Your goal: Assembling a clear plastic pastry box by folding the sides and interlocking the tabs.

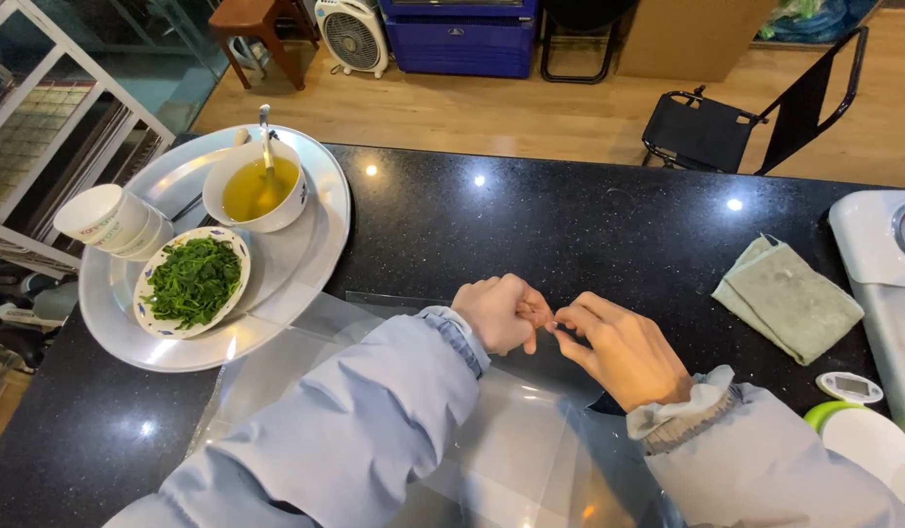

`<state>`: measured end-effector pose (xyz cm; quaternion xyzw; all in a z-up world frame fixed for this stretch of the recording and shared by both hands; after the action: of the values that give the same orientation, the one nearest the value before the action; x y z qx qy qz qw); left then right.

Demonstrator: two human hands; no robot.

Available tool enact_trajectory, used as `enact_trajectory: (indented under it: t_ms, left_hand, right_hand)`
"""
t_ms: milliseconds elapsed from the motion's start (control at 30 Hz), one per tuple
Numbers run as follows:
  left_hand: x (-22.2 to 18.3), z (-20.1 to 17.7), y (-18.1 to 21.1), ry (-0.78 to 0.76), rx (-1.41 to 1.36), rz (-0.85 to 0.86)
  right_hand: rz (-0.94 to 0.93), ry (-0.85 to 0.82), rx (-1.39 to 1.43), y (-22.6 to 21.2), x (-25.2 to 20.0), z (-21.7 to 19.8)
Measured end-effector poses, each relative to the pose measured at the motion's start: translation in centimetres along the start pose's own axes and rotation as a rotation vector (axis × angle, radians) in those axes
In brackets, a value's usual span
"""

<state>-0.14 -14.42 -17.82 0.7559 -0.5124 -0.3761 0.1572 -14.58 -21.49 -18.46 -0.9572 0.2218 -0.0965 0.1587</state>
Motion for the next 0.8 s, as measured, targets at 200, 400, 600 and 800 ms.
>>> enact_trajectory:
  t_ms: [200, 400, 600, 800]
  left_hand:
    - [1.9, 0.8, -0.9, 0.048, 0.053, 0.057]
    - [1.8, 0.6, -0.9, 0.062, 0.056, 0.047]
    - [0.7, 0.0, -0.6, 0.062, 0.024, 0.027]
    - [0.6, 0.1, -1.1, 0.078, 0.014, 0.033]
  right_hand:
    - [-0.055, 0.056, -0.119, 0.3, 0.2, 1.6]
    - [-0.059, 0.065, -0.173, 0.6, 0.2, 2.0]
    - [-0.037, 0.039, -0.129, 4.2, -0.5, 3.1]
    - [0.088, 0.056, -0.038, 5.3, -1.9, 0.7]
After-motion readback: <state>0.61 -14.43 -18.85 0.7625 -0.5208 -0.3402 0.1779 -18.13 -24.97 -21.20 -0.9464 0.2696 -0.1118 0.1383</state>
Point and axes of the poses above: each hand's wrist, its own x-axis towards the middle knuckle, its own z-axis out of the palm, y = z × x, the point moved 8 cm from there along x, towards the middle knuckle
